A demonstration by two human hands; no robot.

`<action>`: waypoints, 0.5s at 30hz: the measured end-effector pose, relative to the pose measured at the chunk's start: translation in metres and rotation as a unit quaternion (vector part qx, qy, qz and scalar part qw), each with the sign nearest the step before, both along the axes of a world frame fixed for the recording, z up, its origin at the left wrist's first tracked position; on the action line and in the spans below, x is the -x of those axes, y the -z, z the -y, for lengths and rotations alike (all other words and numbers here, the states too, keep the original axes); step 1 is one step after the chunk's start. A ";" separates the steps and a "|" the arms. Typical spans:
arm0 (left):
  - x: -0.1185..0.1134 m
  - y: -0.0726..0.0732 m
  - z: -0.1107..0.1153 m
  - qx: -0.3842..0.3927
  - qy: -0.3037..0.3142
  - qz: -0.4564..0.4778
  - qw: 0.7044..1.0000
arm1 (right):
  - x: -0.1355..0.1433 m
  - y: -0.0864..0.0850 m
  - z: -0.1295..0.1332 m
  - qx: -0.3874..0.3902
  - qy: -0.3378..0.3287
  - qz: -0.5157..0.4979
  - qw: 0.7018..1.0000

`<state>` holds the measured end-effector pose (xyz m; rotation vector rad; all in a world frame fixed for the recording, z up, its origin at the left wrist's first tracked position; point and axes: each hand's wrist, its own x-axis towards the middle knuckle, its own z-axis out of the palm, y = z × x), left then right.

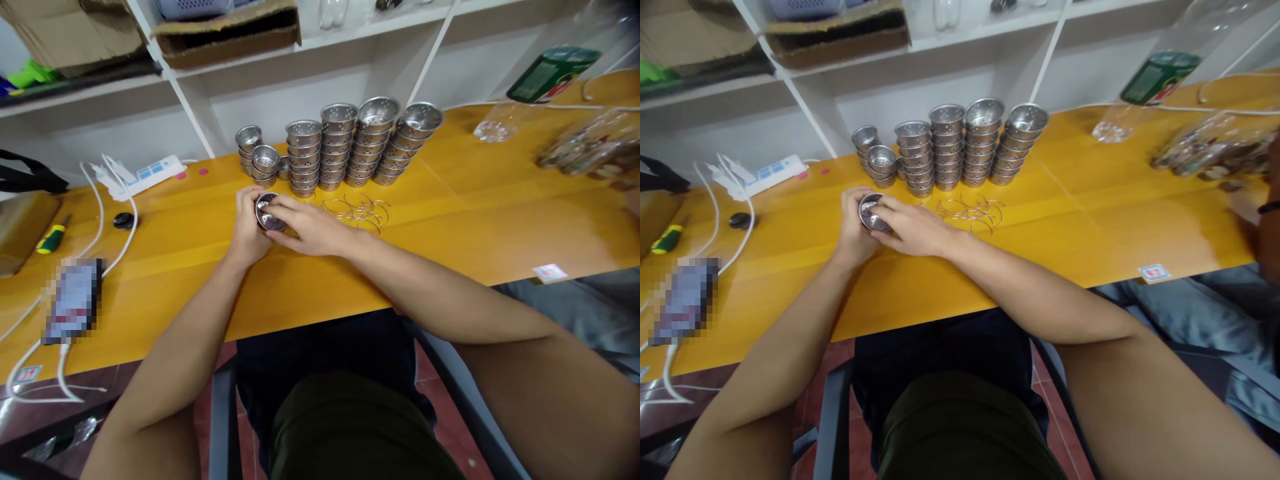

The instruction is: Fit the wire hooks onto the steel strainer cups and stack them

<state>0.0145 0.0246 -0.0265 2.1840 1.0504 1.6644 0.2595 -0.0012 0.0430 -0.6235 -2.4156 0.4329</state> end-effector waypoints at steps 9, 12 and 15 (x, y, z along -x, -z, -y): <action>0.002 -0.008 0.006 0.100 0.050 -0.016 0.994 | 0.001 0.007 -0.013 0.052 -0.013 -0.150 0.987; 0.000 -0.006 0.006 0.083 0.054 -0.030 0.995 | 0.002 0.007 -0.017 0.084 -0.003 -0.181 0.980; -0.005 0.000 0.003 0.058 0.046 -0.033 0.997 | 0.002 0.007 -0.019 0.134 0.006 -0.205 0.969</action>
